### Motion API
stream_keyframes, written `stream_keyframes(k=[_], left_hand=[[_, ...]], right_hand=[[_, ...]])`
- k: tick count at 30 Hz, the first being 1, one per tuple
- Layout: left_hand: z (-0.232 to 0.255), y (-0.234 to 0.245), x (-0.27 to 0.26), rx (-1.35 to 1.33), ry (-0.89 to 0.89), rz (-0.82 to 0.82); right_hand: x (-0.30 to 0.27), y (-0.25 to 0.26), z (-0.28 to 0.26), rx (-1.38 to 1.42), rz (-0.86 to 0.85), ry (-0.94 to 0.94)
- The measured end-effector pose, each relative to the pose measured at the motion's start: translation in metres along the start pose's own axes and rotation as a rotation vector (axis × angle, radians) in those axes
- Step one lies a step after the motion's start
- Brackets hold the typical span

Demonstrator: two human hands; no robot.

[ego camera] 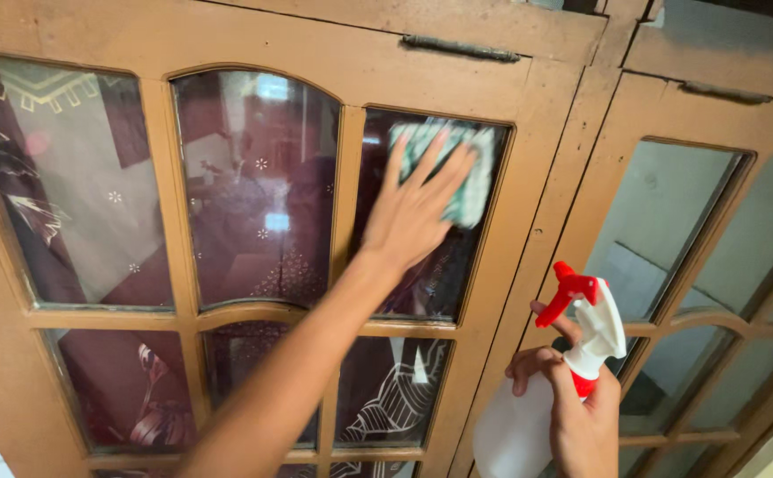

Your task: The person cleans the glass panes of a wooden door using a spray bottle and a cloth. They repeatedly spray the glass and wipe it with the cloth, working across multiple panes.

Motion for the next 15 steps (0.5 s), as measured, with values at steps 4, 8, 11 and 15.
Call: stream_keyframes(k=[4, 8, 11, 15], left_hand=[[0.026, -0.002, 0.02, -0.031, 0.045, 0.033], [0.036, -0.012, -0.018, -0.024, 0.01, -0.05], [0.038, -0.026, -0.069, -0.055, -0.102, -0.191], [0.039, -0.04, -0.127, -0.137, -0.261, -0.293]], right_hand=[[-0.002, -0.003, 0.0, 0.028, -0.023, -0.007], [-0.002, -0.009, -0.004, 0.049, -0.048, -0.007], [-0.003, -0.014, -0.006, 0.05, -0.055, -0.011], [-0.005, -0.019, -0.007, 0.017, -0.045, -0.033]])
Point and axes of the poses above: each hand's wrist, its own x-axis towards the middle knuckle, its own y-axis out of the back of the hand, z = x × y, the point moved 5 cm from there along x, towards the middle knuckle, and after that the axes turned 9 degrees about y, right-handed, at the moved point
